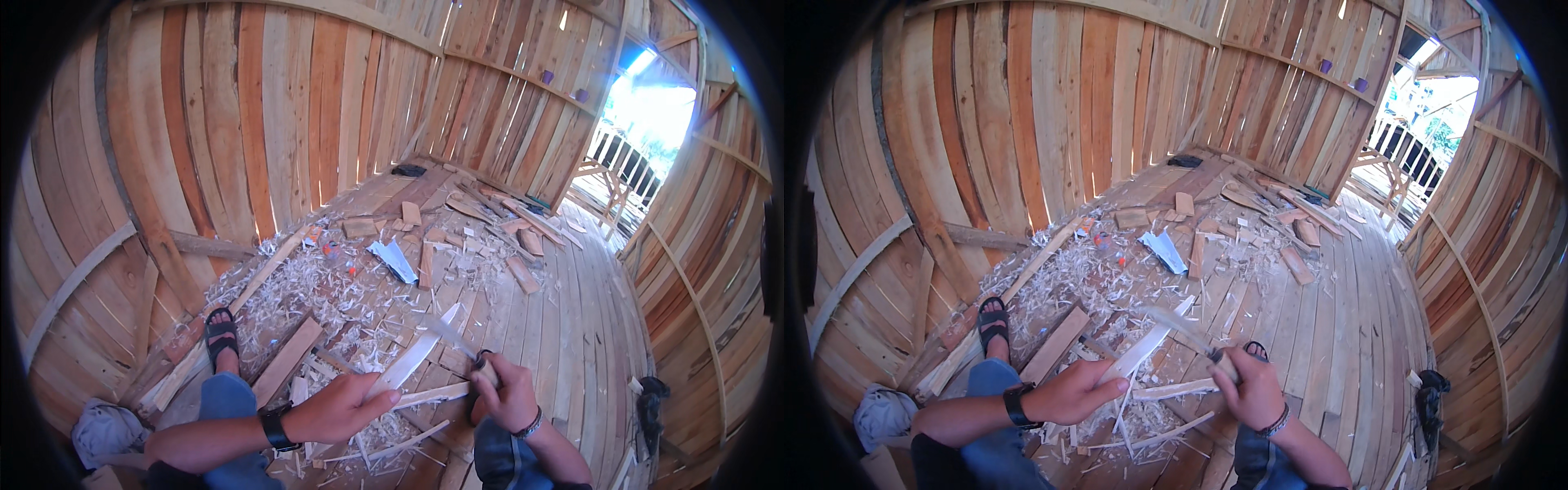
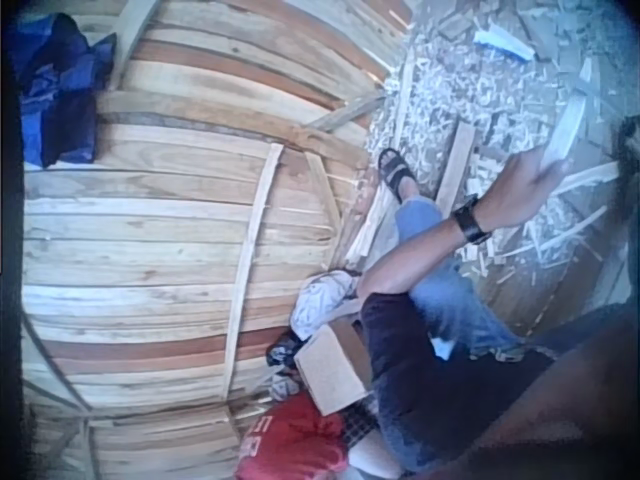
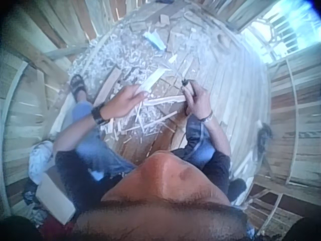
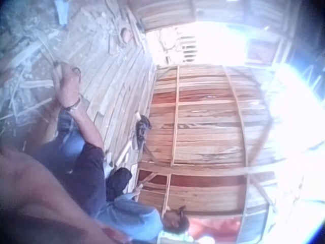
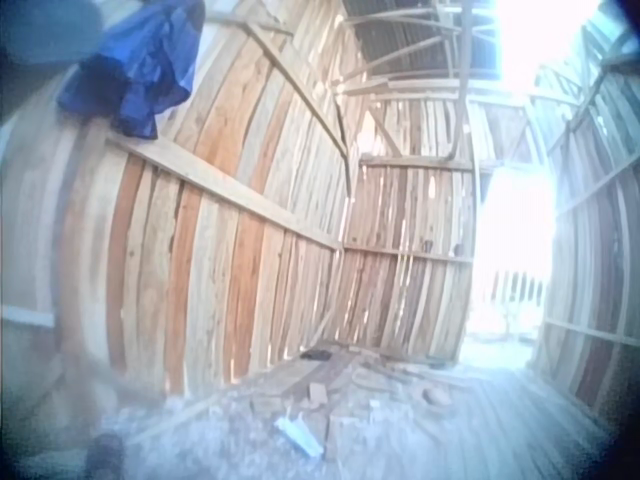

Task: The person carves a thin piece of wood using a small knife, shaving off thin strips and smoothing the edges while sitting on the floor.

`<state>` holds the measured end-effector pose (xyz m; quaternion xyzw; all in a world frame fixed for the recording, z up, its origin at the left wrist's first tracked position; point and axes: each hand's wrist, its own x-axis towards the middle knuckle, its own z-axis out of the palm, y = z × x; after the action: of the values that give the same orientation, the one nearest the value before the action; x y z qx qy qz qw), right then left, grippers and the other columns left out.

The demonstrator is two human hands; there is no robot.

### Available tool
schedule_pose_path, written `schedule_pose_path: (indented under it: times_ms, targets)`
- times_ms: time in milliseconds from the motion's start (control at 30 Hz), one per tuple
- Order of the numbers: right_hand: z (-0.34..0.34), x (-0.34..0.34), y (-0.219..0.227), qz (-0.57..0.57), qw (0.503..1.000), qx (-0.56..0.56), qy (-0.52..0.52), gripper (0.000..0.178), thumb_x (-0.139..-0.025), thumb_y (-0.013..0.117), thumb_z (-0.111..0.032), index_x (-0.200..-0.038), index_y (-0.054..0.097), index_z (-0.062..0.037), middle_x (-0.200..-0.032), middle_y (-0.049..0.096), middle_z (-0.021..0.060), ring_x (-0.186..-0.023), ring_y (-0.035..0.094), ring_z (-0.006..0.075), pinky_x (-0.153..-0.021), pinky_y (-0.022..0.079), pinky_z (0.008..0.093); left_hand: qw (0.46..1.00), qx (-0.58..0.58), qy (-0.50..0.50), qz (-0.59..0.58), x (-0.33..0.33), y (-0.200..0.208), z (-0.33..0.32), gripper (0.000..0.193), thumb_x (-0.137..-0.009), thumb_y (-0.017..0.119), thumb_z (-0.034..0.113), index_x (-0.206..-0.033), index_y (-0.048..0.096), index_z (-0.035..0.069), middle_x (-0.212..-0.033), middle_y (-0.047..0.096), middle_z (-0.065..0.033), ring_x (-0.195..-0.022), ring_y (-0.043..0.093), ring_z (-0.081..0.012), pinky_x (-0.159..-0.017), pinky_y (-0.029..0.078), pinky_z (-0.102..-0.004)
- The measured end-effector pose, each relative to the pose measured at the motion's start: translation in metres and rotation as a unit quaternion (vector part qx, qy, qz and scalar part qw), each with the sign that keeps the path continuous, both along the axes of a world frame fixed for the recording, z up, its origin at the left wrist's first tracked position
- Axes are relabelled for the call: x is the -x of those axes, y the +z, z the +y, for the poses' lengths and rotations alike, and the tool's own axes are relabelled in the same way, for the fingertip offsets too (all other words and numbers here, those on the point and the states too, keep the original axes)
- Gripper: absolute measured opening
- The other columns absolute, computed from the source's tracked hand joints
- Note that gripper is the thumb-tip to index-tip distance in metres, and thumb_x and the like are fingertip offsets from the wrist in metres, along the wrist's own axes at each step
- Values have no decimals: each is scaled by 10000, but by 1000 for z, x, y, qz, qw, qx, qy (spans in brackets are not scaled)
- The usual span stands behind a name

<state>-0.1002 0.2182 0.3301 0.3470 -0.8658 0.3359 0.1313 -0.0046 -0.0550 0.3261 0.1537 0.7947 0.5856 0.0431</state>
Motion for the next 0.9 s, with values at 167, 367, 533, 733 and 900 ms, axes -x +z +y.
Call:
schedule_pose_path:
  times_ms: [167,367,533,733,900]
  targets:
    - [-4,-1,12,-141,987,22,-68,241,-828,686,-164,-1006,621,-15,-763,621,186,-679,614,342,-624,484,374,1000,14,13,-2,-3,3,-2,385,-982,507,333,-825,545,-17,-564,454,-81,-499,431,-166,-494,343,-356]
    - [-1,-3,7,-48,999,-1,-21,265,-826,689,-160,-1016,613,9,-748,586,187,-674,588,342,-617,467,394,1000,19,9,-9,-1,4,-3,373,-981,510,333,-853,552,-14,-562,456,-69,-500,429,-154,-494,345,-349]
    - [-1,-8,10,-48,999,0,-8,264,-831,692,-169,-1012,618,8,-762,609,189,-681,617,347,-617,482,377,1000,14,6,5,-2,2,-3,369,-982,509,334,-867,555,-13,-562,454,-69,-511,436,-147,-499,352,-343]
    - [-6,-19,18,-35,999,-10,25,244,-837,683,-161,-996,618,12,-711,612,184,-652,634,349,-597,490,378,1000,20,4,-8,-2,5,-2,357,-985,506,327,-886,559,-12,-573,466,-73,-522,448,-152,-506,359,-340]
    - [-3,-6,11,-53,998,10,-22,240,-832,691,-167,-999,621,-10,-727,619,185,-651,632,346,-604,487,373,1000,17,5,-15,-3,8,-2,350,-985,506,322,-896,559,-12,-575,475,-70,-523,452,-151,-507,360,-340]
